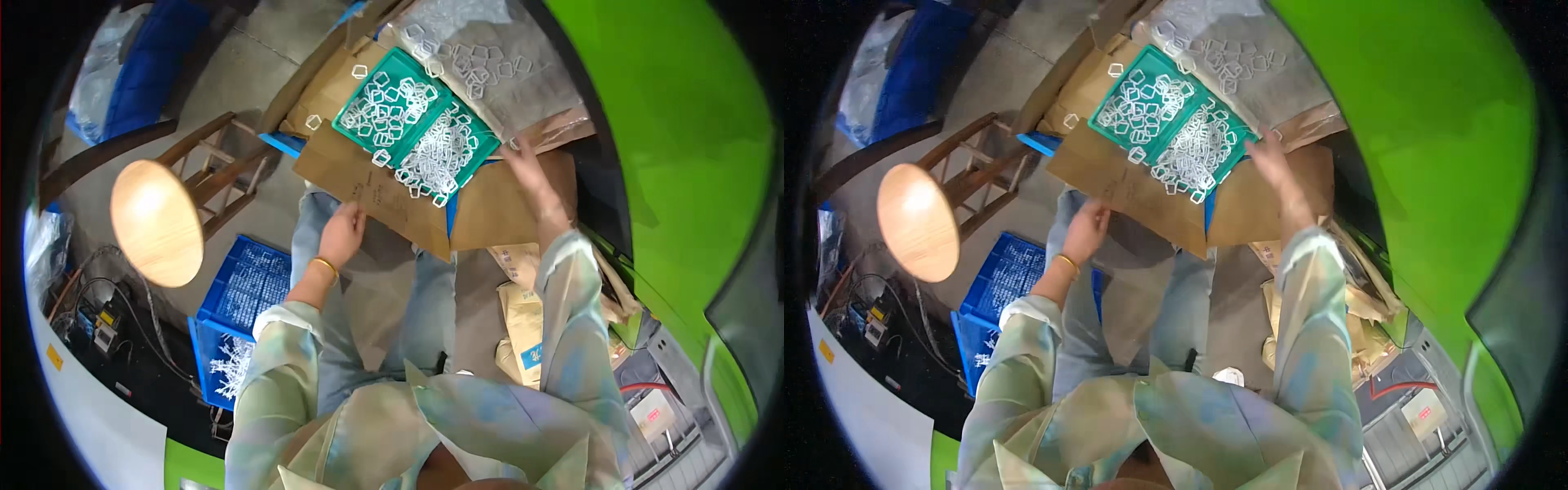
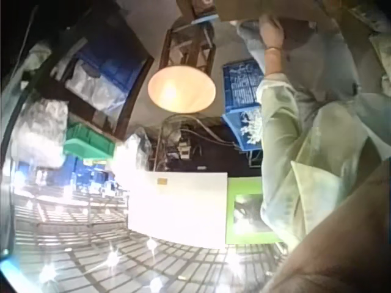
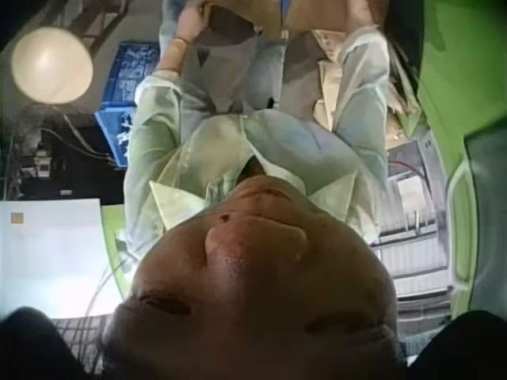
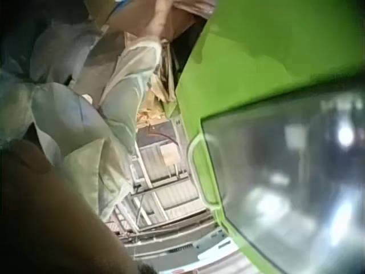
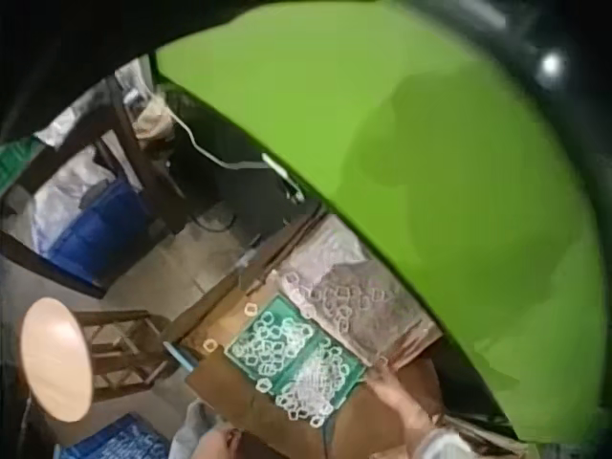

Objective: Inspecting white plastic chain-link components and sliding them onto a rod before placing them into a green tray.

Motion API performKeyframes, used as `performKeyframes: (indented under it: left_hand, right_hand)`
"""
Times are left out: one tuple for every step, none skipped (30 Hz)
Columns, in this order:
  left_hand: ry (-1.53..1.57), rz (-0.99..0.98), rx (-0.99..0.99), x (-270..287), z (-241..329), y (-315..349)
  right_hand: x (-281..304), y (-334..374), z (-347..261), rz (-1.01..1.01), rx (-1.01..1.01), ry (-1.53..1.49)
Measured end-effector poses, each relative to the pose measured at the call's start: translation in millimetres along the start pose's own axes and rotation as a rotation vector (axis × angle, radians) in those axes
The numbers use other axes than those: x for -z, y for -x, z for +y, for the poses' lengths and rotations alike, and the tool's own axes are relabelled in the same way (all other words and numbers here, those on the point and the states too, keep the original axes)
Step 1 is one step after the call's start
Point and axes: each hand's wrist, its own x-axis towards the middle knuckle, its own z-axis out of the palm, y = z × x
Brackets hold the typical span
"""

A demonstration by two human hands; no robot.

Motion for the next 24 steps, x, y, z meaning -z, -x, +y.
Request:
performKeyframes:
  left_hand:
    - [-0.049,0.027,-0.015,-6.6,-8.0,-16.1]
    - [-0.087,0.036,-0.078,-16.1,-8.3,-51.7]
    - [-0.178,0.116,-0.173,-30.2,-11.0,-88.2]
    - [-0.277,0.199,-0.238,-41.6,-19.1,-115.7]
    - [-0.264,0.179,-0.275,-48.4,-17.6,-151.4]
    - [-0.242,0.162,-0.329,-57.2,-4.7,-196.5]
    - [-0.259,0.228,-0.399,-70.5,10.7,-236.8]
    - [-0.249,0.302,-0.489,-73.8,3.0,-273.1]
    - [-0.302,0.371,-0.589,-79.8,-4.0,-312.6]
    - [-0.225,0.344,-0.551,-80.2,-15.4,-353.9]
    - [-0.140,0.311,-0.522,-84.5,-22.3,-384.3]
    - [-0.120,0.293,-0.531,-99.8,-7.6,-402.5]
    - [-0.184,0.240,-0.498,-109.0,23.2,-419.3]
    - [-0.254,0.193,-0.462,-112.4,56.4,-430.1]
    - [-0.331,0.145,-0.416,-115.4,81.3,-435.5]
    - [-0.417,0.100,-0.359,-119.4,87.4,-438.2]
    - [-0.935,0.430,-0.711,-93.7,3.9,-484.9]
    - [-0.880,0.390,-0.734,-138.8,9.1,-484.6]
    - [-0.623,0.309,-0.638,-176.9,38.0,-460.5]
    - [-0.382,0.245,-0.528,-192.5,64.4,-445.9]
    - [-0.183,0.497,-0.743,-212.5,38.4,-459.9]
    - [-0.351,0.575,-0.622,-194.1,-48.8,-433.9]
    - [-0.148,0.223,-0.565,-206.4,-23.2,-404.1]
    - [0.058,0.035,-0.389,-217.9,-25.4,-377.4]
  right_hand:
    - [-15.9,-29.1,-7.2,0.008,0.048,0.048]
    - [-6.1,-70.7,11.2,0.085,0.123,0.194]
    - [2.4,-111.4,34.3,0.158,0.183,0.338]
    - [-2.6,-140.6,46.4,0.178,0.159,0.273]
    - [-1.2,-167.5,55.8,0.205,0.134,0.214]
    - [16.5,-202.8,74.3,0.203,0.167,0.175]
    - [31.3,-230.9,94.8,0.200,0.199,0.135]
    - [17.4,-248.8,95.3,0.307,0.325,0.333]
    - [12.5,-264.4,87.3,0.419,0.450,0.540]
    - [6.8,-281.2,74.5,0.393,0.458,0.530]
    - [8.6,-297.1,64.9,0.452,0.355,0.569]
    - [22.7,-309.1,74.5,0.538,0.230,0.625]
    - [32.4,-319.8,88.4,0.562,0.215,0.639]
    - [36.8,-329.3,98.5,0.710,0.187,0.616]
    - [34.8,-336.2,108.4,0.847,0.159,0.588]
    - [20.8,-341.5,113.8,0.842,0.152,0.588]
    - [-63.7,-344.4,75.8,0.781,0.293,0.504]
    - [-62.1,-347.4,102.7,0.838,0.314,0.549]
    - [-52.4,-346.9,126.3,0.904,0.336,0.591]
    - [-52.6,-347.1,156.6,0.897,0.417,0.656]
    - [-84.9,-348.4,167.1,0.850,0.536,0.664]
    - [-171.8,-274.9,98.0,0.576,0.459,0.481]
    - [-160.5,-253.0,106.2,0.522,0.457,0.387]
    - [-170.0,-235.2,119.2,0.458,0.412,0.325]
